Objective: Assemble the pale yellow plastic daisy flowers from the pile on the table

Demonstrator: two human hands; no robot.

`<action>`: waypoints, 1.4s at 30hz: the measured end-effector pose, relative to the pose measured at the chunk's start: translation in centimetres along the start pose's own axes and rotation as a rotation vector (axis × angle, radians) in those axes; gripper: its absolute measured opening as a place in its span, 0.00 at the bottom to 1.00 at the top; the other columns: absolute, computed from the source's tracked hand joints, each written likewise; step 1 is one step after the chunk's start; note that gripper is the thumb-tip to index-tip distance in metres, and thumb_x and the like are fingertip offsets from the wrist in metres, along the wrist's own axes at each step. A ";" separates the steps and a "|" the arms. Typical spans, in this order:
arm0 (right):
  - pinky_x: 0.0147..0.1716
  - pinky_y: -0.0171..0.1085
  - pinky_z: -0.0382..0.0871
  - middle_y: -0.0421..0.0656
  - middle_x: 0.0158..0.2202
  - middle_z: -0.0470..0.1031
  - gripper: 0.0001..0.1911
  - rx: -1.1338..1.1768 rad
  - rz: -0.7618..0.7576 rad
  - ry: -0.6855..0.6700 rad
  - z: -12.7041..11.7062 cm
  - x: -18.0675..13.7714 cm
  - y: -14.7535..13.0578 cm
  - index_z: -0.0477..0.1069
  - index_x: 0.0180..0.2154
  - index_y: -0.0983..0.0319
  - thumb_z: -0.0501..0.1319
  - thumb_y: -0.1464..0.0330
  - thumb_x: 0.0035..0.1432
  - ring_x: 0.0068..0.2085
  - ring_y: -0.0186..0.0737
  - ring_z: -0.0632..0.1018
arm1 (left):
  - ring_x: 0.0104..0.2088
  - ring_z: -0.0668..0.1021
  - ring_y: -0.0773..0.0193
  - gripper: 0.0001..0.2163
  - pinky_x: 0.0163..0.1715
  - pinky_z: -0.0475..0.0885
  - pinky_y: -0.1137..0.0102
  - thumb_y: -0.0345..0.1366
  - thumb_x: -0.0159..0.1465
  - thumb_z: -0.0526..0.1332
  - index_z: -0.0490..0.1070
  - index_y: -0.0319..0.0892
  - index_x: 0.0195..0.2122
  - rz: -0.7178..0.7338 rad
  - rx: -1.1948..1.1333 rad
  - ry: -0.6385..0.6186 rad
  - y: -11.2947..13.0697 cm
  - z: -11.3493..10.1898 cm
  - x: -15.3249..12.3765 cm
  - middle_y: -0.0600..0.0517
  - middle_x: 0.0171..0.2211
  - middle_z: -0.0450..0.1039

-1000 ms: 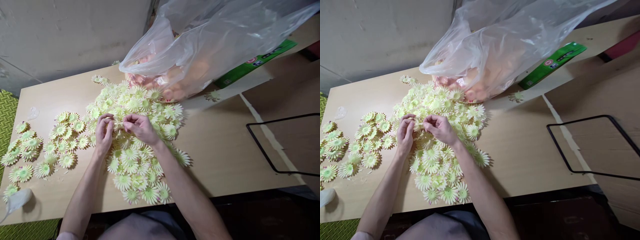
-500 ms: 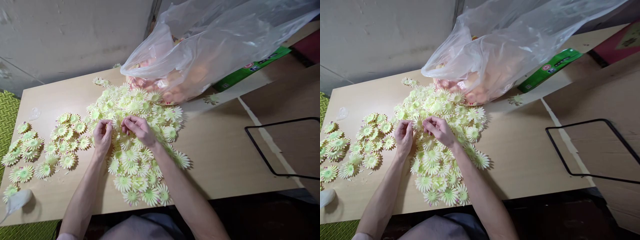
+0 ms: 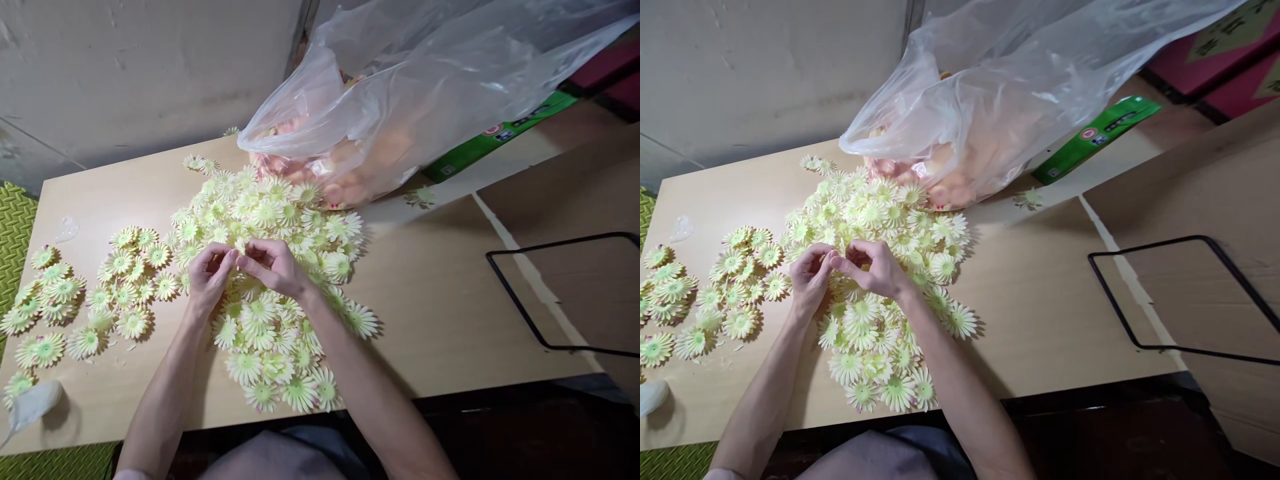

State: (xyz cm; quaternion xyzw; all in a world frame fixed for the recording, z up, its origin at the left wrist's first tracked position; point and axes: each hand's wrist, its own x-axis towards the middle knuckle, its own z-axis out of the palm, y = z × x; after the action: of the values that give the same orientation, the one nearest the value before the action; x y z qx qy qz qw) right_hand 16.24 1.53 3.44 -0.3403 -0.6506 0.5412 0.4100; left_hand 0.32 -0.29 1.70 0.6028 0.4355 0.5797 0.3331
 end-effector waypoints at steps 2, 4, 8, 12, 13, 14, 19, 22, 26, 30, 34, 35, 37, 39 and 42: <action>0.21 0.33 0.53 0.33 0.20 0.57 0.22 -0.077 -0.008 0.041 0.0 0.0 0.1 0.62 0.21 0.62 0.69 0.56 0.52 0.22 0.28 0.60 | 0.30 0.76 0.68 0.06 0.29 0.70 0.73 0.38 0.60 0.67 0.76 0.41 0.32 0.039 -0.010 -0.034 0.0 0.0 0.0 0.51 0.29 0.76; 0.21 0.33 0.54 0.34 0.19 0.57 0.22 -0.088 0.010 0.052 0.0 0.0 0.2 0.63 0.21 0.62 0.67 0.55 0.55 0.22 0.28 0.60 | 0.31 0.76 0.68 0.05 0.31 0.71 0.73 0.37 0.61 0.66 0.76 0.41 0.32 0.052 -0.012 -0.045 -0.1 0.0 0.0 0.51 0.30 0.76; 0.22 0.33 0.60 0.38 0.21 0.66 0.21 0.037 0.040 0.008 -0.1 0.0 0.4 0.68 0.24 0.63 0.62 0.53 0.59 0.23 0.31 0.67 | 0.28 0.74 0.70 0.07 0.28 0.69 0.74 0.39 0.63 0.64 0.74 0.40 0.33 -0.069 -0.014 0.012 0.1 0.3 -0.2 0.52 0.28 0.74; 0.21 0.33 0.58 0.38 0.20 0.66 0.23 0.025 0.038 0.044 -0.1 0.1 0.6 0.68 0.21 0.63 0.65 0.51 0.54 0.22 0.31 0.66 | 0.26 0.72 0.71 0.11 0.26 0.69 0.75 0.43 0.64 0.62 0.71 0.41 0.33 -0.155 -0.033 0.029 0.4 0.6 -0.4 0.53 0.27 0.71; 0.21 0.33 0.58 0.38 0.19 0.67 0.24 0.019 0.036 0.059 -0.1 0.1 0.6 0.68 0.21 0.63 0.66 0.51 0.53 0.22 0.30 0.66 | 0.26 0.72 0.71 0.11 0.26 0.69 0.75 0.44 0.64 0.62 0.71 0.41 0.34 -0.165 -0.039 0.024 0.4 0.7 -0.4 0.53 0.27 0.71; 0.20 0.33 0.58 0.38 0.19 0.67 0.24 0.007 0.033 0.076 -0.1 0.1 0.6 0.68 0.20 0.63 0.66 0.50 0.53 0.22 0.30 0.66 | 0.26 0.72 0.70 0.12 0.27 0.69 0.75 0.45 0.64 0.61 0.70 0.41 0.34 -0.170 -0.040 0.017 0.4 0.7 -0.4 0.53 0.27 0.71; 0.20 0.34 0.56 0.38 0.18 0.65 0.25 -0.133 0.009 0.136 -0.3 0.0 0.7 0.68 0.18 0.64 0.66 0.51 0.53 0.21 0.31 0.65 | 0.26 0.73 0.70 0.11 0.26 0.69 0.75 0.44 0.66 0.60 0.69 0.41 0.35 -0.115 0.047 0.005 0.1 0.7 -0.4 0.52 0.27 0.72; 0.22 0.34 0.61 0.40 0.20 0.70 0.23 -0.140 0.013 0.094 -0.5 0.0 0.5 0.71 0.21 0.64 0.65 0.51 0.55 0.23 0.33 0.70 | 0.25 0.73 0.70 0.10 0.24 0.68 0.75 0.43 0.66 0.59 0.69 0.41 0.35 -0.075 0.095 0.016 0.1 0.8 -0.3 0.53 0.25 0.72; 0.26 0.35 0.66 0.43 0.23 0.75 0.23 -0.095 0.025 0.034 -0.7 0.1 0.4 0.74 0.24 0.65 0.62 0.51 0.58 0.25 0.35 0.74 | 0.23 0.73 0.72 0.10 0.21 0.65 0.76 0.42 0.66 0.59 0.69 0.40 0.35 -0.040 0.124 0.064 0.0 0.8 -0.2 0.52 0.28 0.73; 0.24 0.34 0.62 0.40 0.20 0.72 0.24 -0.229 -0.037 0.070 -0.6 0.1 0.5 0.71 0.22 0.64 0.61 0.52 0.59 0.22 0.32 0.70 | 0.23 0.71 0.73 0.11 0.20 0.63 0.77 0.43 0.66 0.60 0.69 0.39 0.35 -0.031 0.152 0.095 -0.1 0.9 -0.2 0.52 0.29 0.73; 0.23 0.34 0.60 0.40 0.20 0.70 0.24 -0.196 -0.010 0.044 -0.5 0.0 0.4 0.70 0.21 0.64 0.61 0.52 0.60 0.22 0.32 0.69 | 0.20 0.67 0.74 0.11 0.17 0.59 0.77 0.44 0.65 0.60 0.69 0.40 0.35 -0.065 0.144 0.097 -0.1 0.9 -0.4 0.55 0.24 0.69; 0.23 0.34 0.60 0.40 0.20 0.70 0.24 -0.144 0.012 0.022 -0.6 0.0 0.4 0.70 0.21 0.64 0.60 0.52 0.60 0.22 0.32 0.69 | 0.19 0.66 0.74 0.11 0.17 0.58 0.77 0.44 0.65 0.60 0.69 0.40 0.34 -0.071 0.140 0.099 -0.1 1.0 -0.4 0.56 0.23 0.68; 0.21 0.34 0.58 0.40 0.21 0.70 0.24 -0.049 0.051 -0.025 -0.7 0.0 0.5 0.69 0.22 0.64 0.60 0.52 0.61 0.22 0.31 0.68 | 0.18 0.63 0.75 0.12 0.16 0.56 0.76 0.44 0.65 0.60 0.69 0.40 0.33 -0.087 0.121 0.095 0.0 0.9 -0.4 0.57 0.22 0.66; 0.21 0.33 0.56 0.39 0.22 0.69 0.23 -0.023 0.073 -0.058 -0.8 0.0 0.5 0.70 0.24 0.64 0.58 0.53 0.62 0.22 0.30 0.66 | 0.19 0.64 0.74 0.12 0.17 0.58 0.76 0.45 0.65 0.61 0.70 0.41 0.33 -0.116 0.076 0.078 0.0 0.8 -0.3 0.56 0.22 0.67; 0.24 0.33 0.58 0.38 0.23 0.67 0.20 -0.064 0.076 -0.088 -0.9 0.0 0.5 0.68 0.26 0.63 0.58 0.56 0.64 0.24 0.31 0.65 | 0.25 0.72 0.71 0.12 0.25 0.67 0.75 0.45 0.64 0.62 0.71 0.40 0.34 -0.161 -0.025 0.035 0.2 0.6 -0.2 0.52 0.27 0.73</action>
State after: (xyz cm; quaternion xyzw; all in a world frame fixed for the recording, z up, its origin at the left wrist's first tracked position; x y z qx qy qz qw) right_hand 17.08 2.07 3.00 -0.3535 -0.6716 0.5497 0.3491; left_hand 0.91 -0.46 1.74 0.5514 0.4810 0.5667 0.3786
